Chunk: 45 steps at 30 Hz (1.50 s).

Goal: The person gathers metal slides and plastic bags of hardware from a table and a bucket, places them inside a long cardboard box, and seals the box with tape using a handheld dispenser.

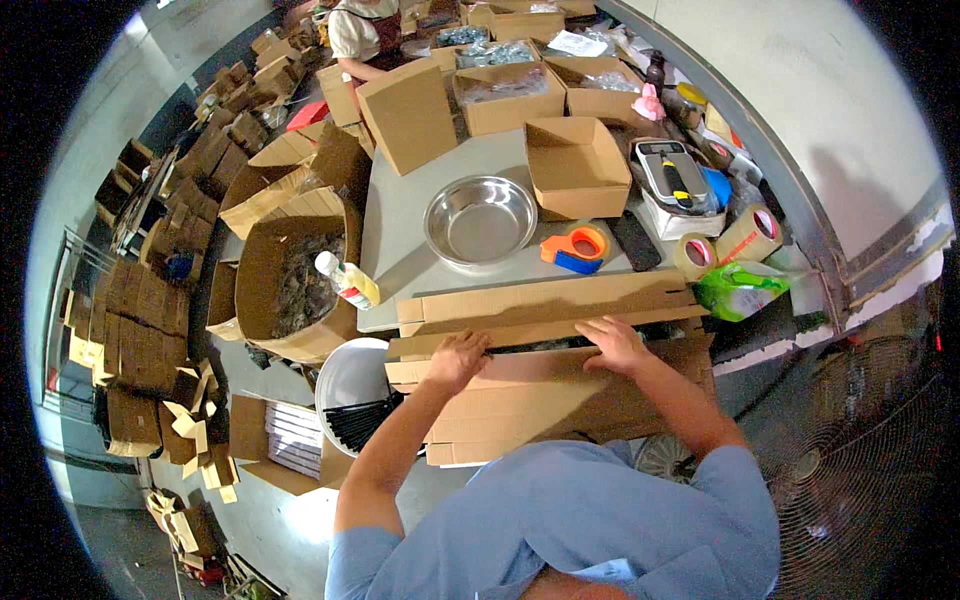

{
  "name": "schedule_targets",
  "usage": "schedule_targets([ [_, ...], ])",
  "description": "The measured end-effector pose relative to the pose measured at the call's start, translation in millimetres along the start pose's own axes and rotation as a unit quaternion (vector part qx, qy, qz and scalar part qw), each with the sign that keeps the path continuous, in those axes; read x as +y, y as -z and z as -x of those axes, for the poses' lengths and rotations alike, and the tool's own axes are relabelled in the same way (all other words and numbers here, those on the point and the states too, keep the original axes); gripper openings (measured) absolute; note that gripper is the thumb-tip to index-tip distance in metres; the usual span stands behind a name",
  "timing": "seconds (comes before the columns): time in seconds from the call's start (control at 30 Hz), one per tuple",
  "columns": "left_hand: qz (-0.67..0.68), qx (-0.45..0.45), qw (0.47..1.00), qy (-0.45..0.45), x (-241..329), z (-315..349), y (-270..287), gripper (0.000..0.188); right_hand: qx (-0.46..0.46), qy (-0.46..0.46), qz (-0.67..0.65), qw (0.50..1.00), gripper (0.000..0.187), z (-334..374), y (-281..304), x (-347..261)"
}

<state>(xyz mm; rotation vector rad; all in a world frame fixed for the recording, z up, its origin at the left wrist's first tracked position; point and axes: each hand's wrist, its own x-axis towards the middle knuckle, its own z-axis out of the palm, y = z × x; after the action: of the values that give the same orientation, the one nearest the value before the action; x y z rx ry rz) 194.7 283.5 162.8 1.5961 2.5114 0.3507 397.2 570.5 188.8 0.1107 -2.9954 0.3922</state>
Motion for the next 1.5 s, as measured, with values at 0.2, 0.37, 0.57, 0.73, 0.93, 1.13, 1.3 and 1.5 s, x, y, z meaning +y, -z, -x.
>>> schedule_targets([
  [0.2, -0.111, -0.087, 0.990, 0.013, 35, -14, 10, 0.070, -0.014, 0.001, 0.052, 0.999, 0.065, 7, -10, 2],
  [0.37, -0.099, -0.150, 0.984, 0.007, 71, -51, 7, 0.111, -0.023, -0.043, 0.114, 0.992, 0.094, -4, -33, -3],
  [0.57, -0.116, -0.174, 0.978, -0.013, 91, -31, -7, 0.109, -0.068, -0.065, 0.058, 0.994, 0.103, 20, -29, -19],
  [0.73, -0.138, -0.206, 0.968, -0.028, 78, -64, -1, 0.104, -0.102, -0.075, 0.037, 0.991, 0.107, -5, -14, -6],
  [0.93, -0.084, -0.102, 0.986, -0.101, 84, -40, -7, 0.089, -0.171, -0.100, 0.063, 0.978, 0.103, 47, 11, 26],
  [1.13, -0.066, -0.087, 0.973, -0.204, 129, -73, -39, 0.072, -0.244, -0.168, -0.018, 0.955, 0.077, 0, 20, 54],
  [1.3, -0.023, -0.056, 0.973, -0.223, 172, -99, -51, 0.064, 0.075, -0.082, 0.007, 0.994, 0.038, -99, -21, 101],
  [1.5, 0.012, -0.078, 0.972, -0.221, 162, -101, -59, 0.057, -0.031, -0.121, -0.051, 0.991, 0.064, -129, 13, 99],
])
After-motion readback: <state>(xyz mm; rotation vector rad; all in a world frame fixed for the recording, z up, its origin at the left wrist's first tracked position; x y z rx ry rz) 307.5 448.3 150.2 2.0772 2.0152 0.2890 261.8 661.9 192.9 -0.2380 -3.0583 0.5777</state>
